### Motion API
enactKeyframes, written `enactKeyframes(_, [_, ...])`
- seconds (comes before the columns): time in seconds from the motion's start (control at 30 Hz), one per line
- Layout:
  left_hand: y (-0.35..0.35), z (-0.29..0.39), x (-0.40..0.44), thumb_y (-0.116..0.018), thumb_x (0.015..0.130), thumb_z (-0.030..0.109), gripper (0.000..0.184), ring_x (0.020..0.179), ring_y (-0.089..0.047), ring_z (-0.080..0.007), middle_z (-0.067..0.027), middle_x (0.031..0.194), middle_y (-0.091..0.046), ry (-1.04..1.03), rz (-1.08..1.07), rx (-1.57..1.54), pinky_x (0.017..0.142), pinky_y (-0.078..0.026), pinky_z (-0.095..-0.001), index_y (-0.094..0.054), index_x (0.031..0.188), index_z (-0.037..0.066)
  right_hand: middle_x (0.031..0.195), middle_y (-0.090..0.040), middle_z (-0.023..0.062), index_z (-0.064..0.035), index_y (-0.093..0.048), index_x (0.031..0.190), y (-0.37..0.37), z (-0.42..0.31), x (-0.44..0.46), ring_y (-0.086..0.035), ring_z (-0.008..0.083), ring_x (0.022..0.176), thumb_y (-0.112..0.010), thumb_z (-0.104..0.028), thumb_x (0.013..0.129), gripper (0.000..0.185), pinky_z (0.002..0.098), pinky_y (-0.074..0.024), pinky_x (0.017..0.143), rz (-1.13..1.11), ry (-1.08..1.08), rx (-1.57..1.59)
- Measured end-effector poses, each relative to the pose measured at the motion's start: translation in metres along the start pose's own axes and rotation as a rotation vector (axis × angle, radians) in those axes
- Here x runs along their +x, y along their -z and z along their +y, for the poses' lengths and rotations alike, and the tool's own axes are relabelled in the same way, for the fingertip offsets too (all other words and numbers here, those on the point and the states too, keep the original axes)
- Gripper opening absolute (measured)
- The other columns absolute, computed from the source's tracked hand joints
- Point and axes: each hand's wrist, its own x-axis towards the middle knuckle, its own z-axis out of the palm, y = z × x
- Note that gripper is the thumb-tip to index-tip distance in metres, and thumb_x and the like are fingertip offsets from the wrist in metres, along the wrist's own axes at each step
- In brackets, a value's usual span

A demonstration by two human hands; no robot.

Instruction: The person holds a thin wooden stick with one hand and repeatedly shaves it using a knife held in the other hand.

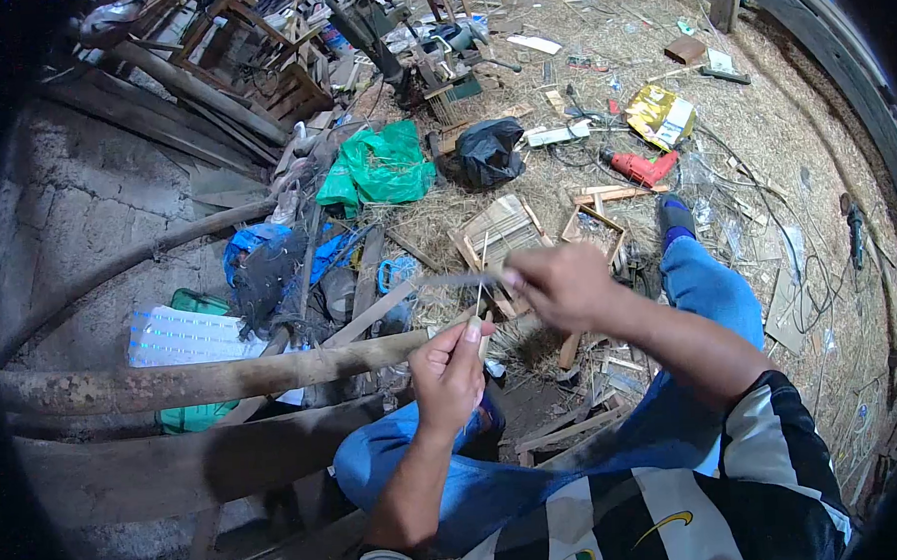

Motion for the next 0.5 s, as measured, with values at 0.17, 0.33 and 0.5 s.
enactKeyframes(0.17, [0.000, 0.004, 0.001, -0.055, 0.102, 0.018, 0.028, 0.032, -0.032, -0.0049, 0.0029, 0.047, -0.041, 0.049, 0.007, -0.010, 0.031, -0.029, -0.0227, -0.066, 0.102, -0.007, 0.064, -0.062, 0.0110, -0.0144, -0.060, 0.086, -0.005, 0.009, 0.003, -0.063, 0.0360, 0.058, -0.051, -0.041, 0.099, 0.031, 0.0499, -0.0456, 0.049, -0.003, -0.109, -0.083])
enactKeyframes(0.33, [0.001, 0.001, 0.000, -0.054, 0.102, 0.016, 0.027, 0.031, -0.032, -0.0053, 0.0025, 0.046, -0.041, 0.035, -0.013, -0.012, 0.031, -0.029, -0.0230, -0.066, 0.101, -0.008, 0.067, -0.064, 0.0113, -0.0155, -0.061, 0.085, -0.001, 0.023, 0.010, -0.063, 0.0375, 0.059, -0.047, -0.044, 0.100, 0.035, 0.0501, -0.0460, 0.049, 0.007, -0.195, -0.096])
enactKeyframes(0.5, [0.002, -0.004, 0.003, -0.054, 0.102, 0.016, 0.026, 0.031, -0.032, -0.0050, 0.0028, 0.046, -0.040, 0.024, -0.003, -0.012, 0.031, -0.029, -0.0228, -0.066, 0.101, -0.008, 0.066, -0.062, 0.0134, -0.0136, -0.060, 0.086, -0.005, 0.005, 0.003, -0.062, 0.0376, 0.062, -0.050, -0.041, 0.100, 0.033, 0.0492, -0.0440, 0.051, -0.028, -0.106, -0.042])
